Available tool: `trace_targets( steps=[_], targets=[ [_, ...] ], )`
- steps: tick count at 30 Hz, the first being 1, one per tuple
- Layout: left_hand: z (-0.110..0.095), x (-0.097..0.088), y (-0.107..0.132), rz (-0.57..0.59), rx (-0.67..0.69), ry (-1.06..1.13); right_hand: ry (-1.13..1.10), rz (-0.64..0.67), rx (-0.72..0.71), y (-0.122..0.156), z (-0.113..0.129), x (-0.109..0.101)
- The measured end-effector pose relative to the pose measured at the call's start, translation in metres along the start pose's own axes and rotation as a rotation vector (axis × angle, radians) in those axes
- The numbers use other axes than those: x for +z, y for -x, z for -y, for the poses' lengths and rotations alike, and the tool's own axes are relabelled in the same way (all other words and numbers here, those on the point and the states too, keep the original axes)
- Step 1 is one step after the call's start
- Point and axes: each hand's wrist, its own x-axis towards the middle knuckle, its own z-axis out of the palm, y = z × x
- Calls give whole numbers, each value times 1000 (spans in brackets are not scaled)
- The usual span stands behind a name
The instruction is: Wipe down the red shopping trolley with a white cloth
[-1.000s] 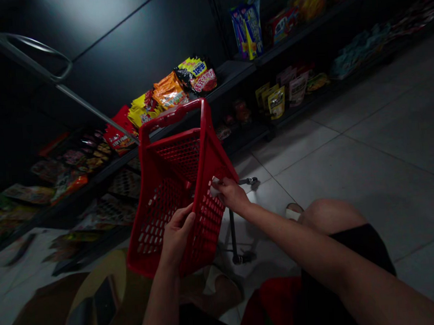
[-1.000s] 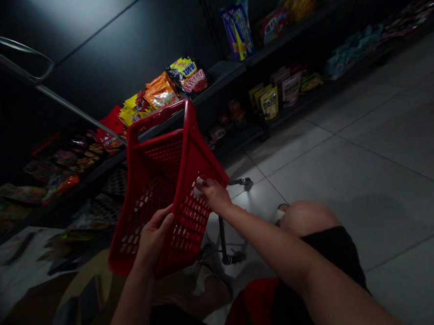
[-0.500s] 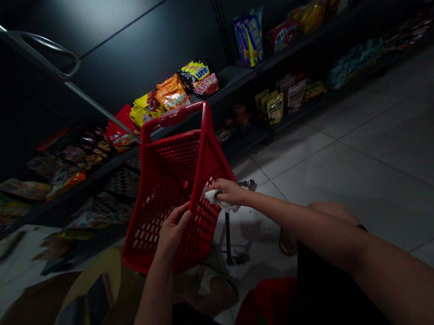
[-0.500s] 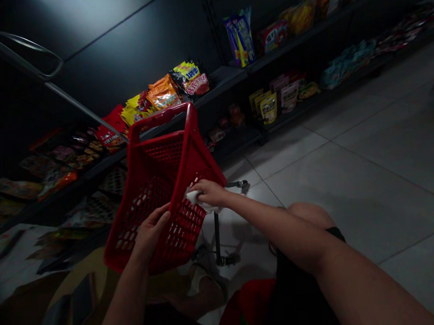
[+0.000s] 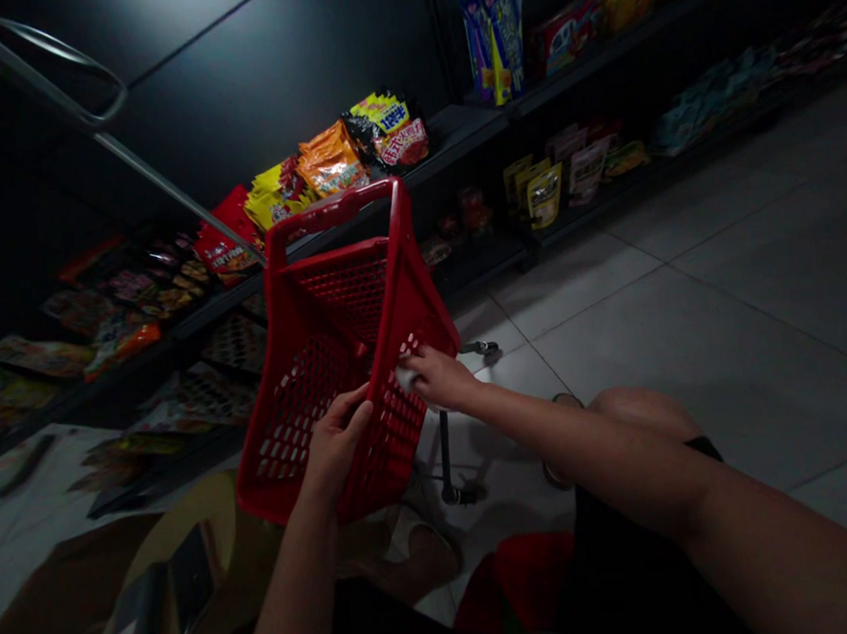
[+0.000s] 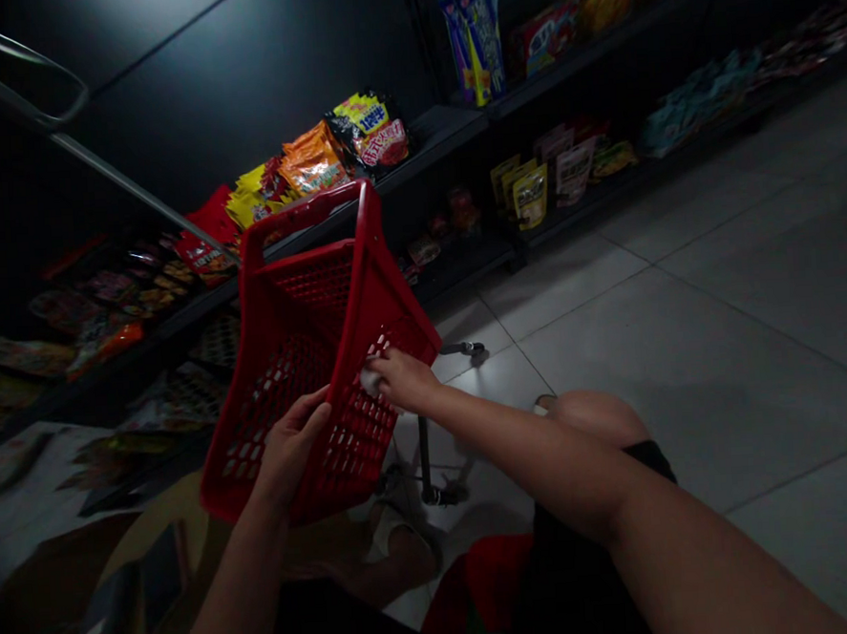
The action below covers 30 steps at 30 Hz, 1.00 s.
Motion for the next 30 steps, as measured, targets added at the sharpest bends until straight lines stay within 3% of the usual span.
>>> trace_targets(
  steps=[4,6,12,16,19,21,24,28,30],
  targets=[
    [3,0,1,-24,-40,44,-632,160,305,-7,-10,5],
    [4,0,2,-32,-62,64,-744,207,383,-2,-19,6],
    [5,1,3,-27,-59,57,-352,4,64,12,-41,6],
    [3,3,4,-5,-52,68,-26,34,-86,16,-35,10],
    [1,5,6,9,-30,68,205,48,-91,20,-23,13],
    [0,5,6,13,-14,59,200,30,-18,20,-16,16],
    [0,6,5,-5,-11,43,-70,-7,132,12,-11,21],
    [-5,7,4,-36,-82,66,-645,83,410,2,-11,23],
    [-8,8,5,-38,-105,77,-819,58,454,3,-12,21]
  ],
)
